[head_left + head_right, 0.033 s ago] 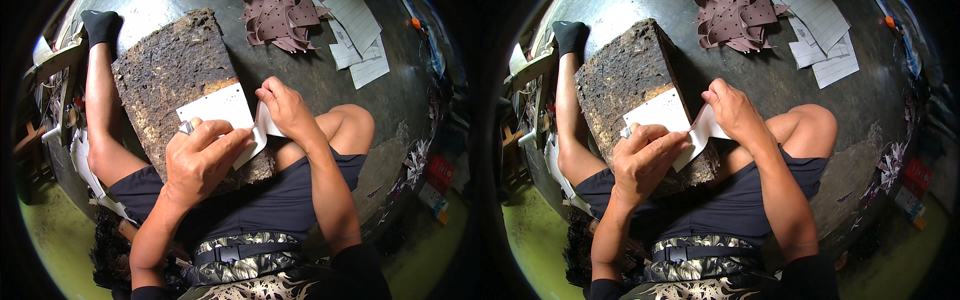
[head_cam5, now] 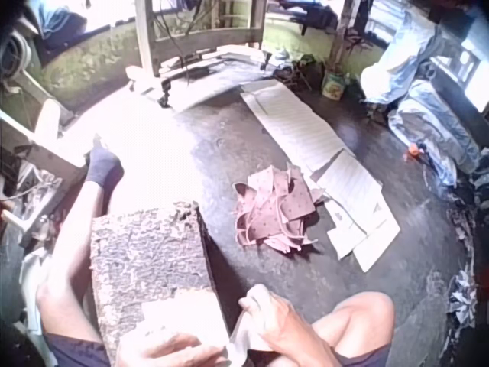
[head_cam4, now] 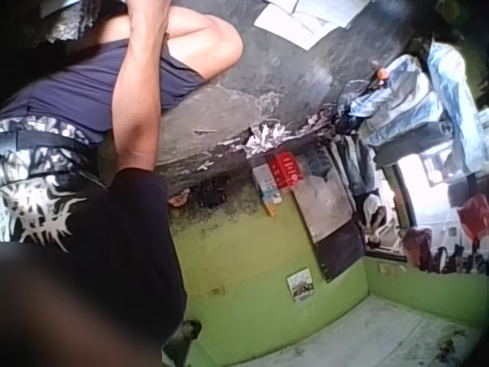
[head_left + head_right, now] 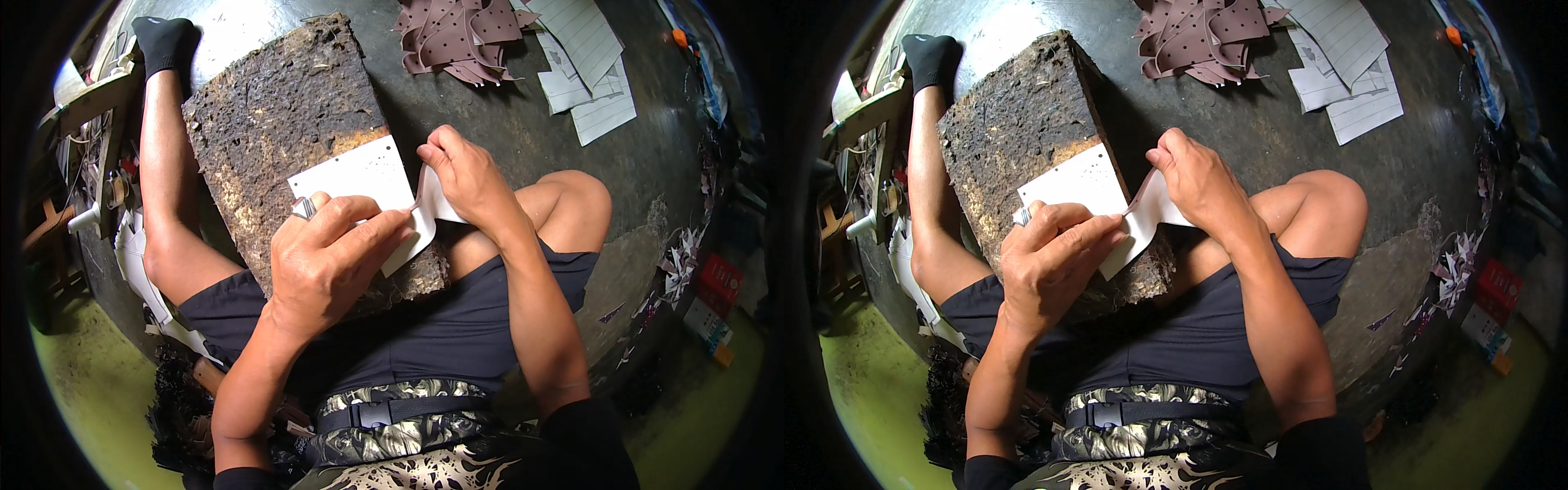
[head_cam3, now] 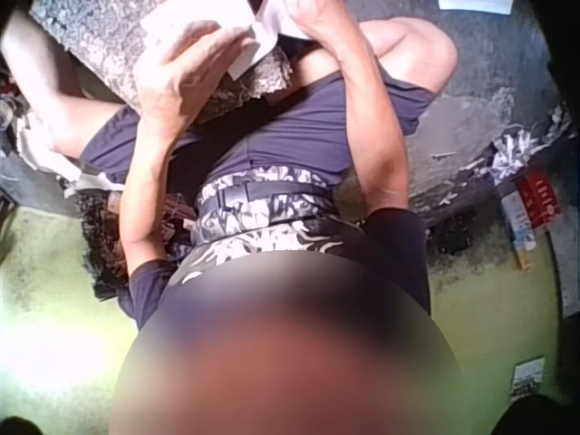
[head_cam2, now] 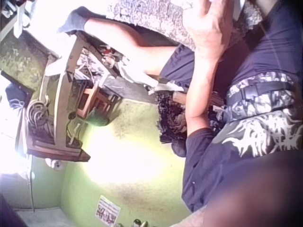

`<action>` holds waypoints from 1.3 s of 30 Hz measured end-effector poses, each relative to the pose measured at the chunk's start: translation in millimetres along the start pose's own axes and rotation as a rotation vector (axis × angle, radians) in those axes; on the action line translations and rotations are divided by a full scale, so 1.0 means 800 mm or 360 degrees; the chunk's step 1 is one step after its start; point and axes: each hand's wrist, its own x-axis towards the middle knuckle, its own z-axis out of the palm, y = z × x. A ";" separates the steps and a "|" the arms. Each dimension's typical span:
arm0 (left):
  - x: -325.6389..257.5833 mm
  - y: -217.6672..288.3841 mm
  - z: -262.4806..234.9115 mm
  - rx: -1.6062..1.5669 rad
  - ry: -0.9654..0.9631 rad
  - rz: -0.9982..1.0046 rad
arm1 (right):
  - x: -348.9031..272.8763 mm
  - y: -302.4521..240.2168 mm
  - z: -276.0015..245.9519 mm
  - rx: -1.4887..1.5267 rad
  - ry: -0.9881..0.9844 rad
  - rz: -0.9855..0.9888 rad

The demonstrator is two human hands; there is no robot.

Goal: The person sits on the floor and repeatedly peels a thin white paper layer from a small rectangular block resting on a wooden board. They handle the paper by hand, lifting and separating it in small sections, then place the peeled pieces aside.

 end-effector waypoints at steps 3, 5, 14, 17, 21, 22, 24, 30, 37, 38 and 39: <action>0.001 -0.002 0.000 -0.0006 0.0002 0.0013 | 0.003 0.004 0.001 -0.0034 -0.0007 0.0006; 0.001 -0.002 -0.001 -0.0010 -0.0009 0.0009 | 0.004 0.006 0.002 -0.0057 0.0005 0.0009; 0.002 -0.005 -0.002 -0.0067 0.0010 0.0038 | 0.006 0.018 0.002 -0.0072 0.0014 0.0054; 0.003 -0.004 -0.003 -0.0061 0.0020 0.0042 | 0.007 0.023 0.004 -0.0087 0.0023 0.0103; 0.005 -0.006 -0.003 -0.0043 0.0029 0.0106 | 0.007 0.029 0.006 -0.0098 0.0026 0.0088; 0.006 -0.007 -0.003 -0.0030 0.0018 0.0129 | 0.007 0.029 0.007 -0.0086 0.0031 0.0090; 0.006 -0.008 -0.004 -0.0002 0.0011 0.0179 | 0.007 0.030 0.007 -0.0070 0.0051 0.0087; 0.009 -0.009 -0.008 0.0048 0.0012 0.0269 | 0.006 0.032 0.006 -0.0105 0.0055 0.0093; 0.006 -0.003 -0.009 0.0182 -0.0116 0.0239 | 0.008 0.040 0.003 -0.0308 0.0168 0.0122; 0.006 -0.002 -0.009 0.0222 -0.0193 0.0189 | 0.009 0.039 -0.001 -0.0370 0.0191 0.0161; 0.006 0.000 -0.009 0.0206 -0.0155 0.0179 | 0.008 0.038 -0.005 -0.0403 0.0310 0.0101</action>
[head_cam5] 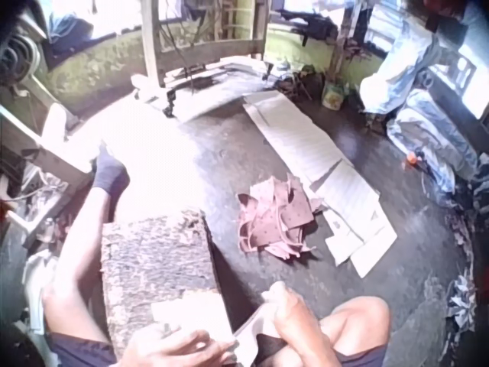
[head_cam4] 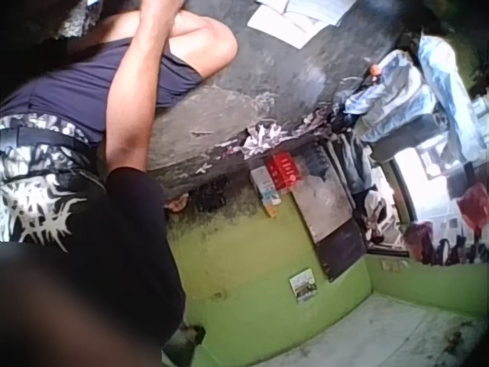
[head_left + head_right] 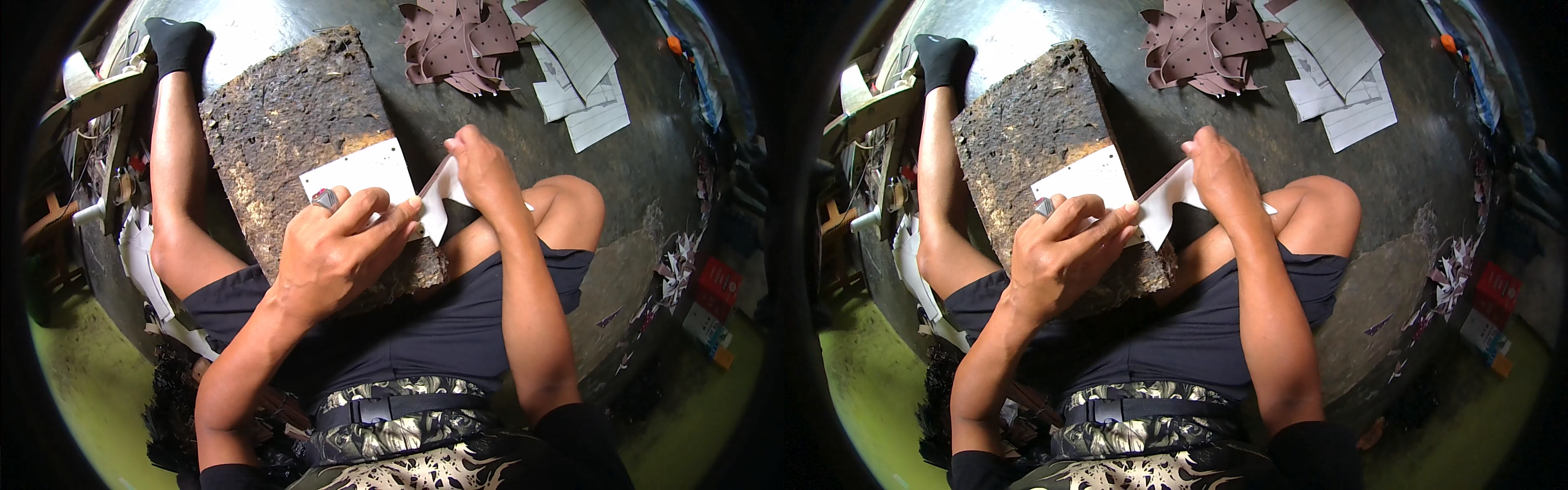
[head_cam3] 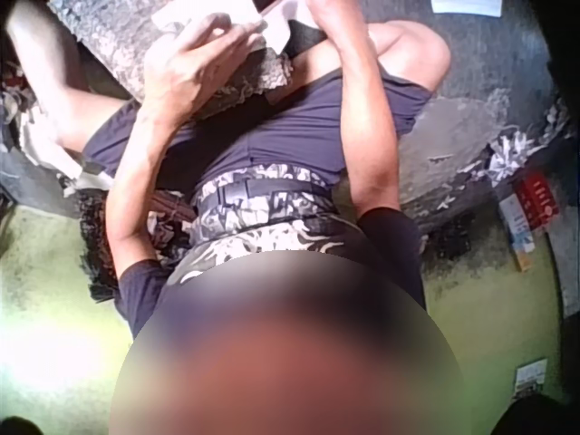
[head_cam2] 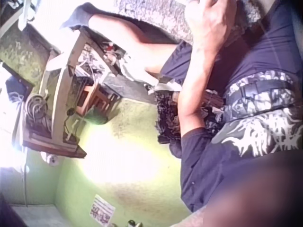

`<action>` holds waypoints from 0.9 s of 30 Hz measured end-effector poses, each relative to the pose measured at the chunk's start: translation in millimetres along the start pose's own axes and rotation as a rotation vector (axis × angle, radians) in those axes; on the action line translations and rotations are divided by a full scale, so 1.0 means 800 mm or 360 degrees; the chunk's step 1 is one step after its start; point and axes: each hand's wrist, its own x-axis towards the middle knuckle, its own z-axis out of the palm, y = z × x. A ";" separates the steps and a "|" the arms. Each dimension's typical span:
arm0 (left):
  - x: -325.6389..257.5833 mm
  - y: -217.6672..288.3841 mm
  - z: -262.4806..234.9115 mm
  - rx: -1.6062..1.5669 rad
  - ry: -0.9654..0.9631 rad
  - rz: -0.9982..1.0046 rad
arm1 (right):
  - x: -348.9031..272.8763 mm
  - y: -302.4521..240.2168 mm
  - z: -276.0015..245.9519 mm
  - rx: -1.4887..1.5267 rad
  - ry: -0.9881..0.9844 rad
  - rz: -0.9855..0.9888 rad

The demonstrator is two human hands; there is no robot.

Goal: The person sits on the floor and repeatedly peels a thin white paper layer from a small rectangular block resting on a wooden board. They handle the paper by hand, lifting and separating it in small sections, then place the peeled pieces aside.

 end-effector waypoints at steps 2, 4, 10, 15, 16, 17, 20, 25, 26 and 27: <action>0.003 0.005 0.000 -0.0015 -0.0046 -0.0095 | 0.000 -0.003 -0.015 -0.0084 0.0197 0.0014; 0.006 0.013 -0.002 -0.0021 -0.0055 -0.0171 | -0.005 -0.009 -0.038 -0.0142 0.0349 0.0121; 0.010 0.056 -0.016 -0.0507 -0.0099 -0.0596 | -0.020 -0.051 -0.124 0.1006 0.0815 0.0405; 0.033 0.076 -0.023 -0.1883 -0.0203 -0.1309 | -0.099 -0.129 -0.114 0.1887 0.0656 0.0284; 0.041 0.077 -0.024 -0.2176 0.0039 -0.1401 | -0.117 -0.142 -0.102 0.1944 0.0598 0.0287; 0.046 0.073 -0.031 -0.2273 0.0152 -0.1527 | -0.134 -0.154 -0.095 0.2076 0.0420 0.0367; 0.049 0.053 -0.059 -0.2279 0.0242 -0.1499 | -0.145 -0.155 -0.087 0.1970 -0.0091 0.0355; 0.013 0.006 -0.104 -0.0892 -0.0769 -0.0673 | -0.101 -0.137 -0.093 0.2130 -0.0508 0.0320; 0.008 0.000 -0.106 -0.0685 -0.0855 -0.0506 | -0.093 -0.135 -0.094 0.2014 -0.0600 0.0281; 0.006 -0.003 -0.105 -0.0513 -0.0899 -0.0540 | -0.087 -0.134 -0.095 0.1842 -0.0620 0.0349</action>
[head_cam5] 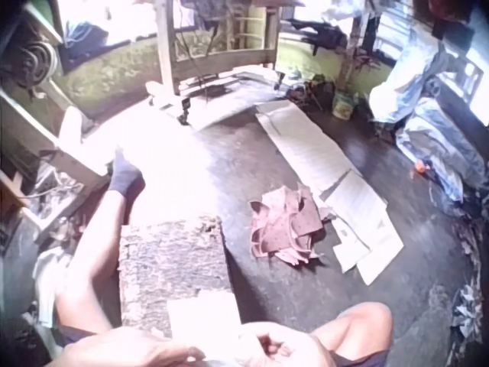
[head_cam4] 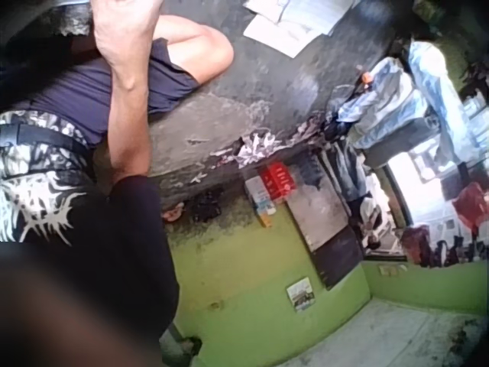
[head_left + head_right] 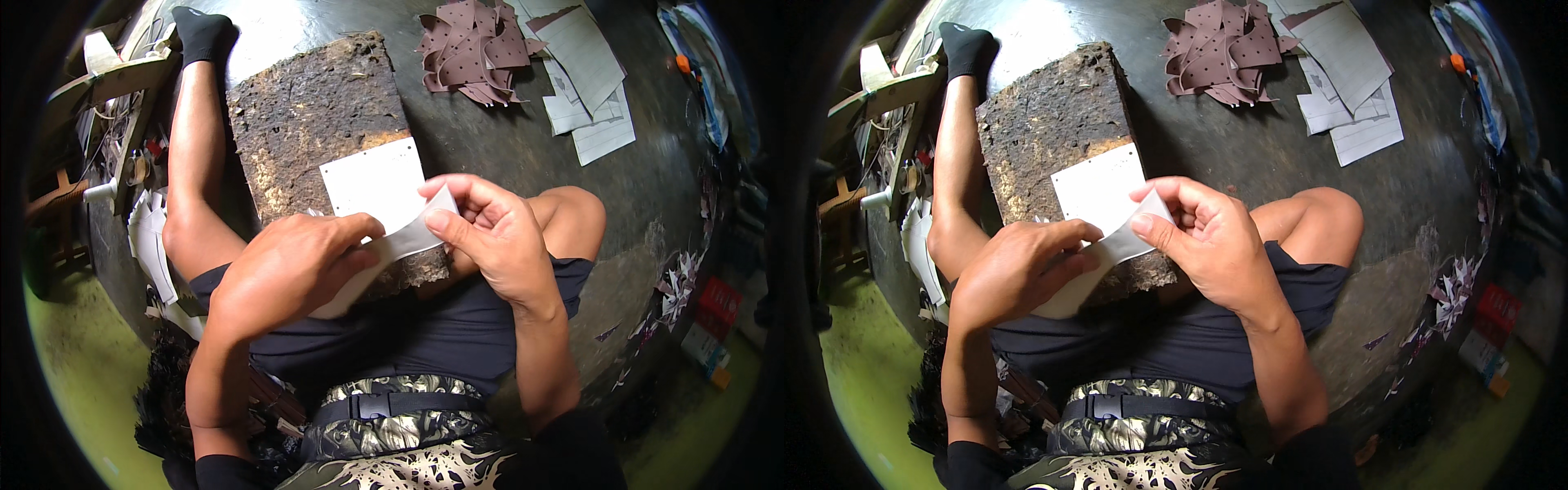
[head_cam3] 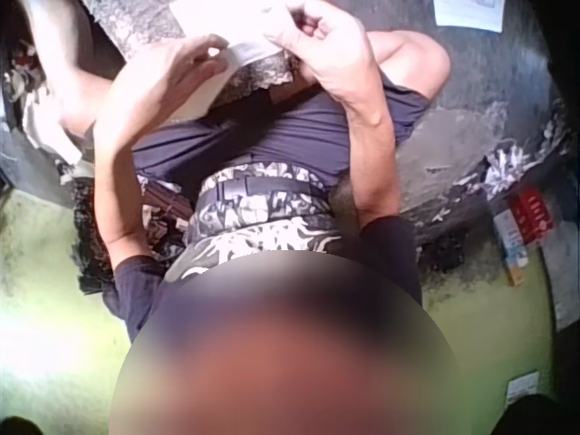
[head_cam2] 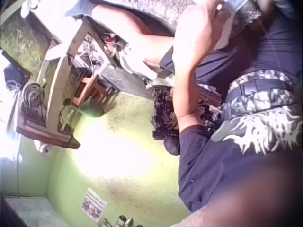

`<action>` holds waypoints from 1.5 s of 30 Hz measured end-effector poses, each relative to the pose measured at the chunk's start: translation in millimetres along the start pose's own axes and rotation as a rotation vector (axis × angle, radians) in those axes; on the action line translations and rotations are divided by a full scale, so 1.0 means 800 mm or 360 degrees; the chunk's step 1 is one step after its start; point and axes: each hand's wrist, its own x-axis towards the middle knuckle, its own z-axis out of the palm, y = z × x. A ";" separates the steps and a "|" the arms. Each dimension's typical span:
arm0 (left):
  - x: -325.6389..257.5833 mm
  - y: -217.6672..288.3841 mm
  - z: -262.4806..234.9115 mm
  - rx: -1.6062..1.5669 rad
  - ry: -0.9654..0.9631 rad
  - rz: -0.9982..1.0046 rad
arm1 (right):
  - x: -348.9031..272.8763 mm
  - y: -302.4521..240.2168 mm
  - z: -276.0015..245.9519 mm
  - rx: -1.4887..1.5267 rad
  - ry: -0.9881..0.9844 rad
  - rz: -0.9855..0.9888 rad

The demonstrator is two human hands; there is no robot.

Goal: The person sits on the floor and repeatedly peels a thin white paper layer from a small rectangular block resting on a wooden board. They handle the paper by hand, lifting and separating it in small sections, then place the peeled pieces aside.

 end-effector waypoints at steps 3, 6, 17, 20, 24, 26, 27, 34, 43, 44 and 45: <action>0.005 0.008 0.008 0.0541 0.0165 -0.0085 | 0.008 0.004 -0.001 -0.0393 0.0058 -0.0012; 0.015 0.032 0.029 0.0702 0.0595 -0.0060 | 0.015 0.023 0.002 -0.0562 0.0165 -0.0198; 0.045 0.002 0.112 -0.0157 0.1051 0.0095 | 0.028 0.026 -0.018 -0.0325 0.0086 -0.0078; 0.047 0.004 0.110 -0.0033 0.1080 0.0181 | 0.030 0.027 -0.019 -0.0219 0.0117 -0.0021; 0.047 0.004 0.110 0.0077 0.1073 0.0213 | 0.031 0.032 -0.016 -0.0112 0.0207 0.0070; 0.046 0.001 0.111 0.0085 0.1062 0.0234 | 0.032 0.034 -0.013 -0.0260 0.0226 0.0017; 0.047 -0.001 0.112 0.0076 0.1055 0.0245 | 0.033 0.035 -0.011 -0.0319 0.0221 -0.0030; 0.047 -0.003 0.108 0.0109 0.1002 0.0278 | 0.038 0.036 -0.015 -0.0241 0.0215 0.0059; 0.050 -0.002 0.105 0.0191 0.0981 0.0297 | 0.042 0.056 -0.012 -0.0311 0.0249 -0.0086; 0.051 -0.001 0.105 0.0218 0.0983 0.0294 | 0.042 0.057 -0.011 -0.0260 0.0252 -0.0119; 0.051 0.000 0.106 0.0240 0.0980 0.0284 | 0.041 0.058 -0.009 -0.0217 0.0276 -0.0111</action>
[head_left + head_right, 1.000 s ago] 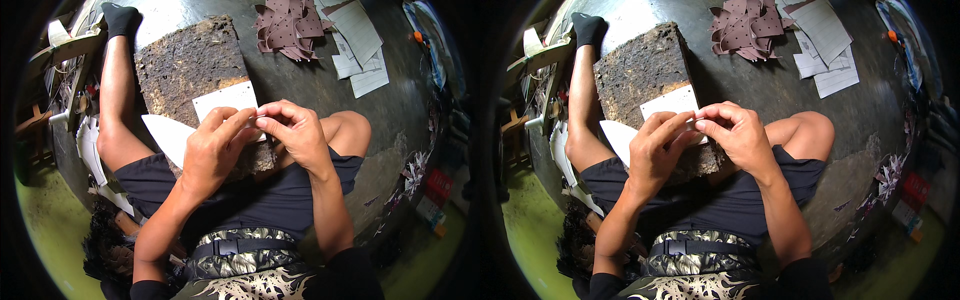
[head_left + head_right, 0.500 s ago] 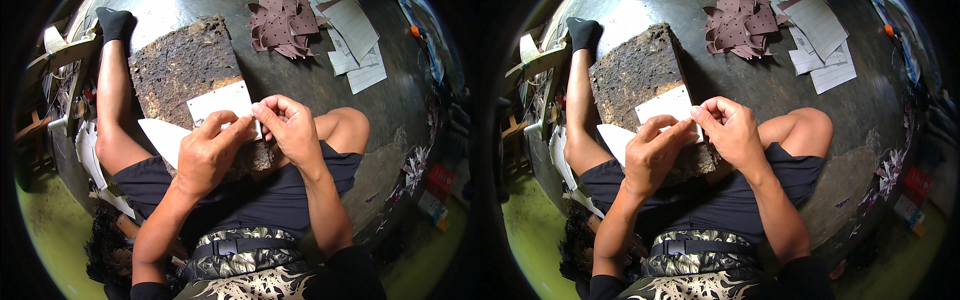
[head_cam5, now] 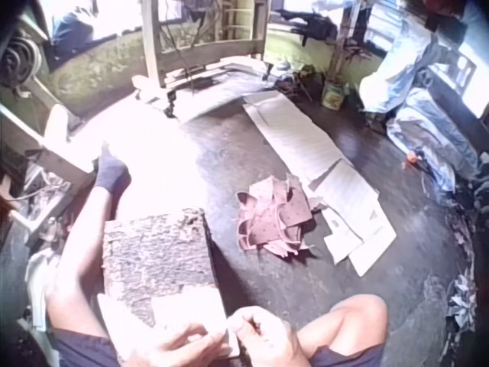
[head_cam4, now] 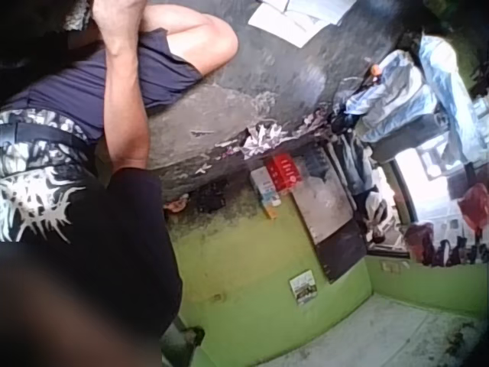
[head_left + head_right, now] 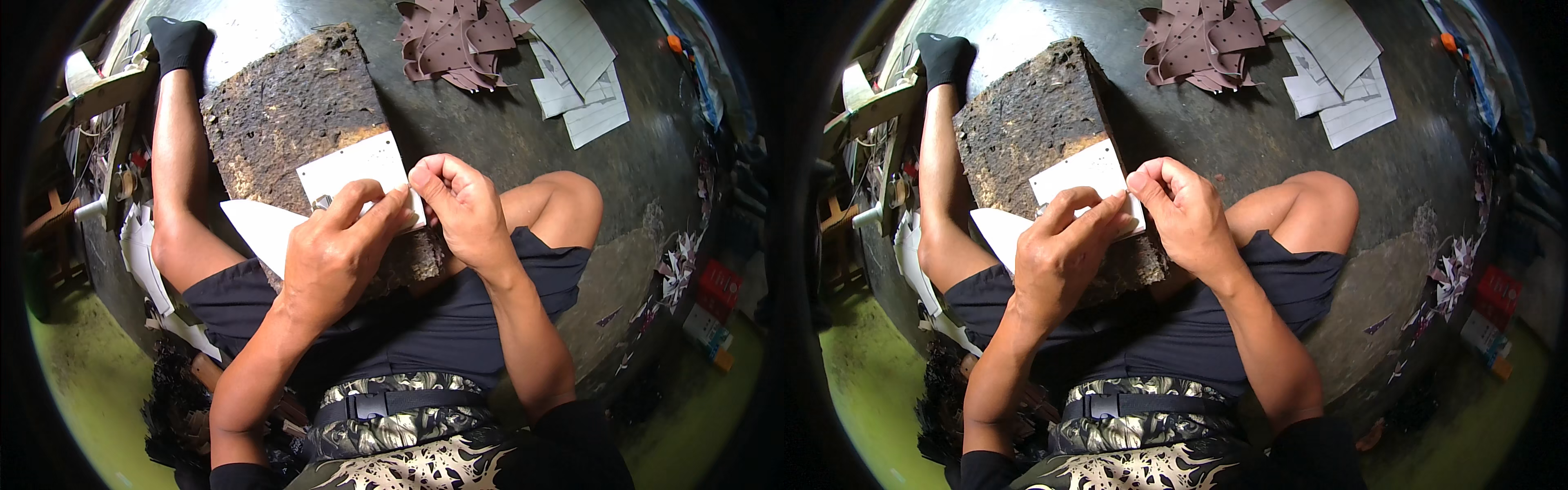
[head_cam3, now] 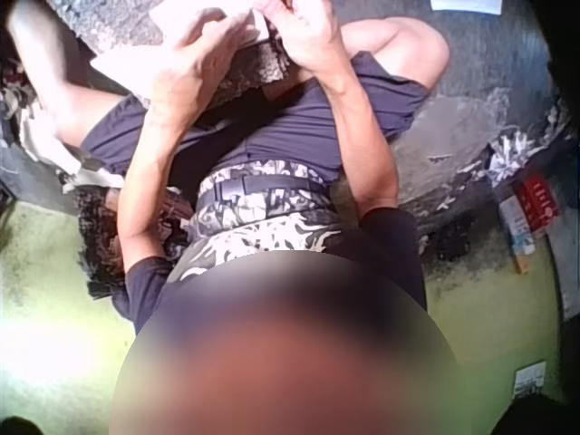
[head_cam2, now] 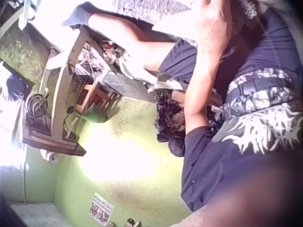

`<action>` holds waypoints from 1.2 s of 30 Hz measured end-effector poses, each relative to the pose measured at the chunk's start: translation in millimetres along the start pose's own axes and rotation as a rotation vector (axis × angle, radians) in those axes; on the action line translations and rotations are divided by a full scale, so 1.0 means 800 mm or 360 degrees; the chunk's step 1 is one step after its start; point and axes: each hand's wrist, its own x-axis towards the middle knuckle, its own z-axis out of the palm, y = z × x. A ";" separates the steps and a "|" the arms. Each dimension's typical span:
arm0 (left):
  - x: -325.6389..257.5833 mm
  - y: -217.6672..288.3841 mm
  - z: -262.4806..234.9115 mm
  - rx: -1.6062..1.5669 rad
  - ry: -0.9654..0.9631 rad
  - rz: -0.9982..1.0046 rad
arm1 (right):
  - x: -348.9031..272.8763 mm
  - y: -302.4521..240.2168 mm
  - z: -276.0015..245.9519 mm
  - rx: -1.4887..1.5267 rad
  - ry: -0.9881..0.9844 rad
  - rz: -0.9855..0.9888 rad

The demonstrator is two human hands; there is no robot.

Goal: The person sits on the floor and repeatedly peels a thin white paper layer from a small rectangular block resting on a wooden board. They handle the paper by hand, lifting and separating it in small sections, then place the peeled pieces aside.

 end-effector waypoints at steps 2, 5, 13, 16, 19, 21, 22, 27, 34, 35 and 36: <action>0.001 0.001 0.000 0.0061 -0.0004 0.0000 | -0.002 0.001 0.006 -0.0003 0.0036 -0.0016; 0.001 0.000 0.000 0.0153 0.0038 0.0033 | -0.006 0.004 0.016 -0.0176 0.0054 -0.0174; 0.002 -0.015 0.003 0.0057 0.0182 0.0123 | 0.005 0.018 0.009 -0.0054 0.0036 -0.0028; 0.001 -0.014 0.002 0.0062 0.0148 0.0084 | 0.008 0.022 0.007 -0.0074 0.0041 -0.0088; 0.002 -0.013 0.003 0.0066 0.0150 0.0070 | 0.010 0.021 0.004 -0.0150 0.0035 -0.0125; 0.003 -0.013 0.004 0.0084 0.0146 0.0078 | 0.010 0.020 0.002 -0.0149 0.0030 -0.0095; 0.004 -0.013 0.004 0.0101 0.0144 0.0076 | 0.011 0.020 0.001 -0.0125 0.0029 -0.0066; 0.004 -0.013 0.001 0.0088 0.0122 0.0073 | 0.014 0.023 -0.003 -0.0117 0.0035 -0.0022; 0.006 -0.013 0.001 0.0101 0.0128 0.0071 | 0.023 0.035 -0.010 -0.0187 0.0052 -0.0050; 0.007 -0.013 0.001 0.0086 0.0133 0.0069 | 0.024 0.037 -0.011 -0.0192 0.0064 -0.0059; 0.007 -0.013 0.001 0.0074 0.0134 0.0059 | 0.025 0.038 -0.012 -0.0181 0.0063 -0.0054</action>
